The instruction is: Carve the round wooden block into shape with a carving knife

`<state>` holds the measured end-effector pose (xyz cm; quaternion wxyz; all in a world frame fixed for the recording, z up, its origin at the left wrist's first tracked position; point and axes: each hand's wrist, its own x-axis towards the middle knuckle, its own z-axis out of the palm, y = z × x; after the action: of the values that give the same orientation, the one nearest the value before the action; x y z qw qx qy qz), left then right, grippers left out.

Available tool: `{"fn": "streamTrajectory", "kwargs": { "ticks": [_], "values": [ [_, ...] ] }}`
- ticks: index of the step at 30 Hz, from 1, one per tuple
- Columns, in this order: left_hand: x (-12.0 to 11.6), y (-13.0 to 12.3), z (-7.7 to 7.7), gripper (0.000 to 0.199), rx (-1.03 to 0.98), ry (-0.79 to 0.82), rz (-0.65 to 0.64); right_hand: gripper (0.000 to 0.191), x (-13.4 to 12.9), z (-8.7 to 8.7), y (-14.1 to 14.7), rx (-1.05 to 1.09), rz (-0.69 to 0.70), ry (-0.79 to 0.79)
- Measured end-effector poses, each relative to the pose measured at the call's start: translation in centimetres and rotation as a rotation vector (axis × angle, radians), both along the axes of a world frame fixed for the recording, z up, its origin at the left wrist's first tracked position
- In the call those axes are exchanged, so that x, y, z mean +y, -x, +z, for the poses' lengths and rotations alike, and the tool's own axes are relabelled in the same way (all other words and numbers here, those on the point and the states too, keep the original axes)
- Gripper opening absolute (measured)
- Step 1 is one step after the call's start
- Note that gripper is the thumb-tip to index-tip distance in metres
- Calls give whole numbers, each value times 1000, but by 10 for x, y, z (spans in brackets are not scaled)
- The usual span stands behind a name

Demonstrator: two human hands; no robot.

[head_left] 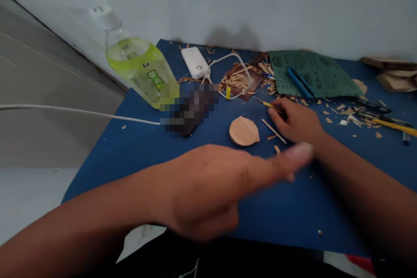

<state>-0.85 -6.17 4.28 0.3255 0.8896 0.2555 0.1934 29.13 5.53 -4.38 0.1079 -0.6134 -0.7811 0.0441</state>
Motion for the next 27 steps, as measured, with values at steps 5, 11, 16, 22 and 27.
{"fn": "streamTrajectory", "kwargs": {
  "ticks": [5, 11, 16, 22, 27],
  "values": [
    [63, 3, -44, 89, 181, -248, 127, 37, 1, 1, 4, 18, 37, -30],
    [85, 2, -72, 89, 267, -175, 206, 36, 0, 3, 6, 53, 58, 1],
    [78, 2, -68, 86, 107, -108, 235, 36, 0, 5, 7, 56, 81, 10],
    [73, 6, -62, 76, 30, -144, 365, 37, 0, 3, 6, 54, 80, 7],
    [69, 8, -58, 50, -13, -40, 372, 33, 2, 2, 5, 49, 99, 12]
  ]
}}
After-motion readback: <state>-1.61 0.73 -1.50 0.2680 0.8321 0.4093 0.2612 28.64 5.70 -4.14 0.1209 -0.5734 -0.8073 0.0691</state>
